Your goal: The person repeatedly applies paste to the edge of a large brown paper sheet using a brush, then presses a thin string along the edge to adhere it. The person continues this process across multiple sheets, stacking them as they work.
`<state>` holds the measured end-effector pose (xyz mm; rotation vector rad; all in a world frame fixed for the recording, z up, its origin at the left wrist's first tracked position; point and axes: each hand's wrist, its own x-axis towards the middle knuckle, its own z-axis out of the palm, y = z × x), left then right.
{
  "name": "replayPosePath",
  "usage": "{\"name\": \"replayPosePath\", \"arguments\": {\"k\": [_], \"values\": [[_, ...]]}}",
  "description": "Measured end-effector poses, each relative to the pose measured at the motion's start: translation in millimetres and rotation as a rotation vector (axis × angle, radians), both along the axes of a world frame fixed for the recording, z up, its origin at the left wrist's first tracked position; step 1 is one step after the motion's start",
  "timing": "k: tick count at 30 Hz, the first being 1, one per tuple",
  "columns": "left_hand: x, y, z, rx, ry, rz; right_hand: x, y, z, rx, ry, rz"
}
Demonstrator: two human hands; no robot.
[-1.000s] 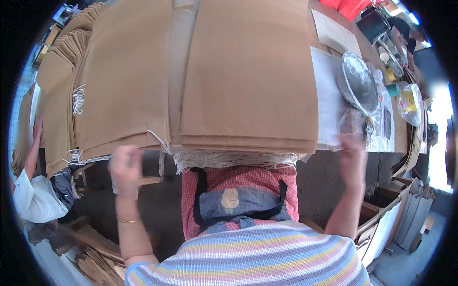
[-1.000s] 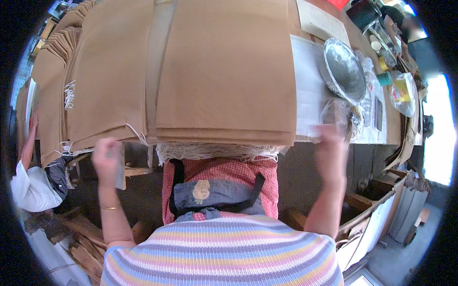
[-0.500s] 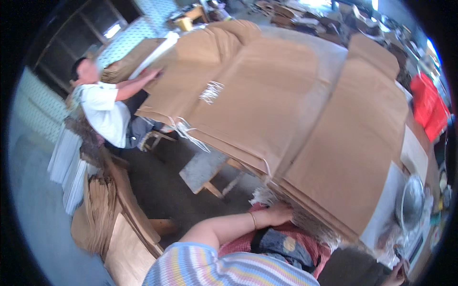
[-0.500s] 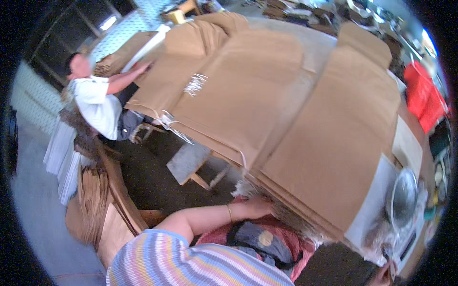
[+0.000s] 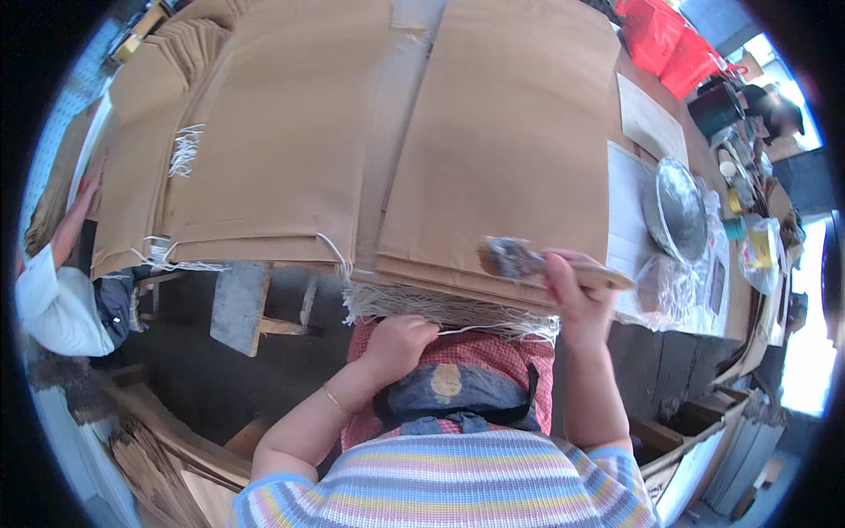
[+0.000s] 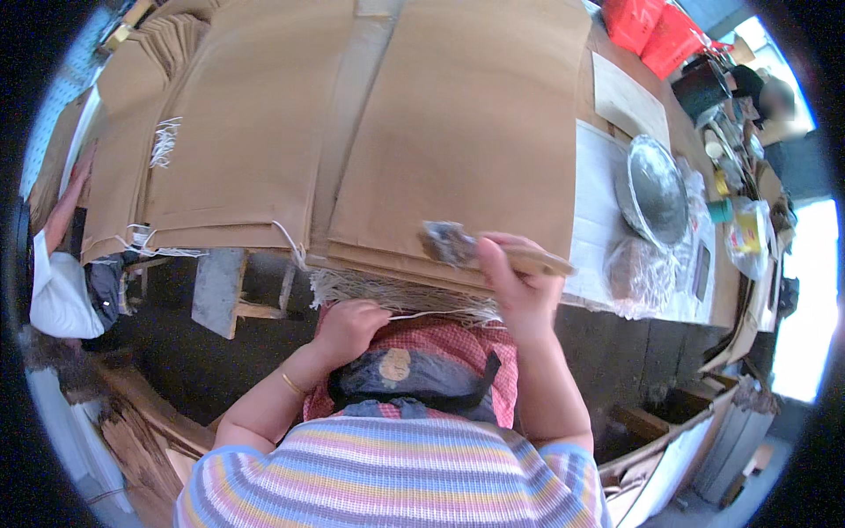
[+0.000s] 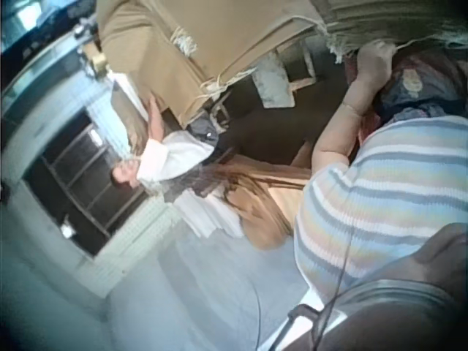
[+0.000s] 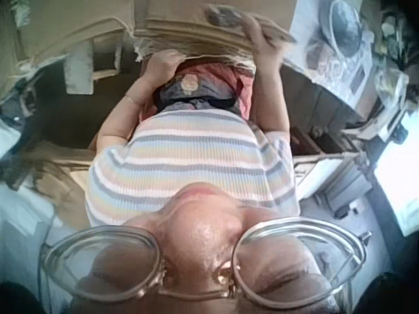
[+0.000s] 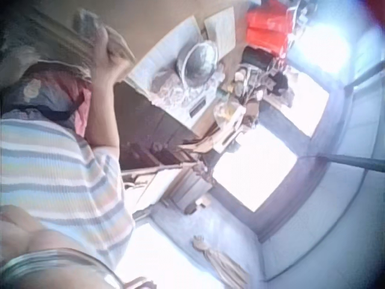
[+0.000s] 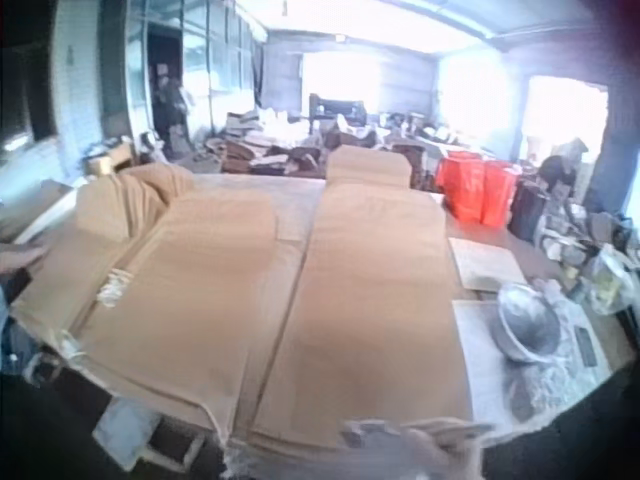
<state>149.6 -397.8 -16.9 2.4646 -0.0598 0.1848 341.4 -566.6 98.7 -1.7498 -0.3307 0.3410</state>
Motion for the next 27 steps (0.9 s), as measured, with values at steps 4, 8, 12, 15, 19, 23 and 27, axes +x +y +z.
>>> {"name": "replayPosePath", "arguments": {"k": [4,8,12,15,19,23,27], "values": [[-9.7,8.9,51.7,0.128,0.177,0.176,-0.7,40.5,-8.6,0.000,-0.151,0.072],[18.8,24.8,76.3,0.393,0.046,0.237,-4.9,76.6,-11.4,0.020,-0.229,0.144],[51.4,26.1,58.4,0.560,0.263,0.181,5.5,80.5,-27.5,-0.341,-0.320,0.136],[54.8,24.3,57.6,0.505,0.299,0.206,27.8,37.1,-28.4,-0.491,-0.397,-0.022],[55.1,25.7,61.1,0.497,0.309,0.207,52.4,-21.4,-24.9,-0.544,-0.465,-0.104],[57.7,21.7,68.1,0.503,0.344,0.208,66.4,-44.5,-25.4,-0.787,-0.590,-0.160],[60.4,18.9,71.7,0.525,0.336,0.215,76.1,-42.5,-24.8,-0.789,-0.586,-0.100]]}}
